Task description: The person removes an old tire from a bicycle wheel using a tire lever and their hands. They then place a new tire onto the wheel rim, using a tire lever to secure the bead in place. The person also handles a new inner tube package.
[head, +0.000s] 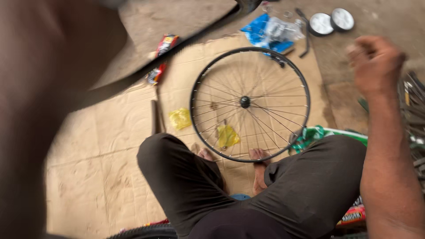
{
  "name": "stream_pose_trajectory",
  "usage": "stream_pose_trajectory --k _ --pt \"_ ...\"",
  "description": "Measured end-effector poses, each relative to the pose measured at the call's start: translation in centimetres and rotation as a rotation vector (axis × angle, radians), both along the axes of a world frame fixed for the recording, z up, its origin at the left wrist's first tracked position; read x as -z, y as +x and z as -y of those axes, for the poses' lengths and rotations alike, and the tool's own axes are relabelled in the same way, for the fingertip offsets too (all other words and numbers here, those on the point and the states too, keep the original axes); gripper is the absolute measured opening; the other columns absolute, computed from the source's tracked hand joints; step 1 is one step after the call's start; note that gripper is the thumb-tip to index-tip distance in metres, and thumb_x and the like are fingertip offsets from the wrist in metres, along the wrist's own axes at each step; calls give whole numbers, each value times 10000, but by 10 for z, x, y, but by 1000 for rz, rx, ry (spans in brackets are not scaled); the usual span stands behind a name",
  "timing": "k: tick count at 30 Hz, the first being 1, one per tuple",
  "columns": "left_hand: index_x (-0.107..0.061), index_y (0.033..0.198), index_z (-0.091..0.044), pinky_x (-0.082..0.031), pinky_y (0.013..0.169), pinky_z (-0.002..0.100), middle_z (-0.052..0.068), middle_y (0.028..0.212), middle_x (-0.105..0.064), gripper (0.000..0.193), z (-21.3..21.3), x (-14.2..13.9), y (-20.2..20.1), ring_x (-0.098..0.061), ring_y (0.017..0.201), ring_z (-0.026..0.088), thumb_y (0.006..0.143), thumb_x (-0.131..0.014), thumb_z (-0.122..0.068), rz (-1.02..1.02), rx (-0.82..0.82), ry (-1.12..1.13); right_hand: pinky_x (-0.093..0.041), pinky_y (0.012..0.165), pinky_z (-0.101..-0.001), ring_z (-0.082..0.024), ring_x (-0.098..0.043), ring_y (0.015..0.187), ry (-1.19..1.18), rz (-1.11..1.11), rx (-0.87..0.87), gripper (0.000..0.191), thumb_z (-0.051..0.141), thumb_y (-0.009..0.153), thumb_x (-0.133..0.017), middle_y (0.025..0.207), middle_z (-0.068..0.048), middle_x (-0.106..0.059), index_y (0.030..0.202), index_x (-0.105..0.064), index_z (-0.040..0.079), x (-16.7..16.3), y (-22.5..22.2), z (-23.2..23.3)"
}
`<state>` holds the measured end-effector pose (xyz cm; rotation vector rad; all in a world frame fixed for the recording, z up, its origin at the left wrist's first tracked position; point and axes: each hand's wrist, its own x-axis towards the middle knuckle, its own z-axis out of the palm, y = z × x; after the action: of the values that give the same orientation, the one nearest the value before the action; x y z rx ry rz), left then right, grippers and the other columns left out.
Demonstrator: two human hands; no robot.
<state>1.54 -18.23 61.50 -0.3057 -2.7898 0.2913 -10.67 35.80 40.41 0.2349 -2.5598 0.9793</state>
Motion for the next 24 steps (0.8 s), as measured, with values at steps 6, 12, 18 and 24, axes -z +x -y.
stream_pose_trajectory --k 6,12,18,24 --pt "-598 1149 46 -556 589 384 153 983 -600 282 -168 180 49 -633 854 255 932 -564 -131 206 429 -12 -556 601 -238 -87 -660 697 -696 95 262 131 116 1055 -726 890 -18 -702 1128 -654 35 1 8 -67" --pt "-665 1169 -118 -552 856 462 158 1098 -713 282 -184 287 25 -702 1000 331 891 -647 -165 1115 313 297 -540 774 -388 -249 -688 854 49 446 195 266 261 938 -782 985 -123 -739 1102 -756 53 103 -36 -66" --pt "-666 1210 -119 -531 881 490 146 1147 -703 532 -39 304 -76 -657 1085 363 797 -823 -415 708 -23 453 -478 1008 -479 -381 -637 1184 523 496 76 480 419 896 -773 1232 -203 -712 1237 -752 82 202 -82 -45" --pt "-635 1269 -6 -511 974 482 246 1247 -671 807 57 432 -105 -636 1179 394 732 -854 -566 534 -562 629 -429 935 -605 -444 -589 1120 608 276 187 517 393 827 -808 1191 -253 -670 1184 -717 31 259 -127 -24"
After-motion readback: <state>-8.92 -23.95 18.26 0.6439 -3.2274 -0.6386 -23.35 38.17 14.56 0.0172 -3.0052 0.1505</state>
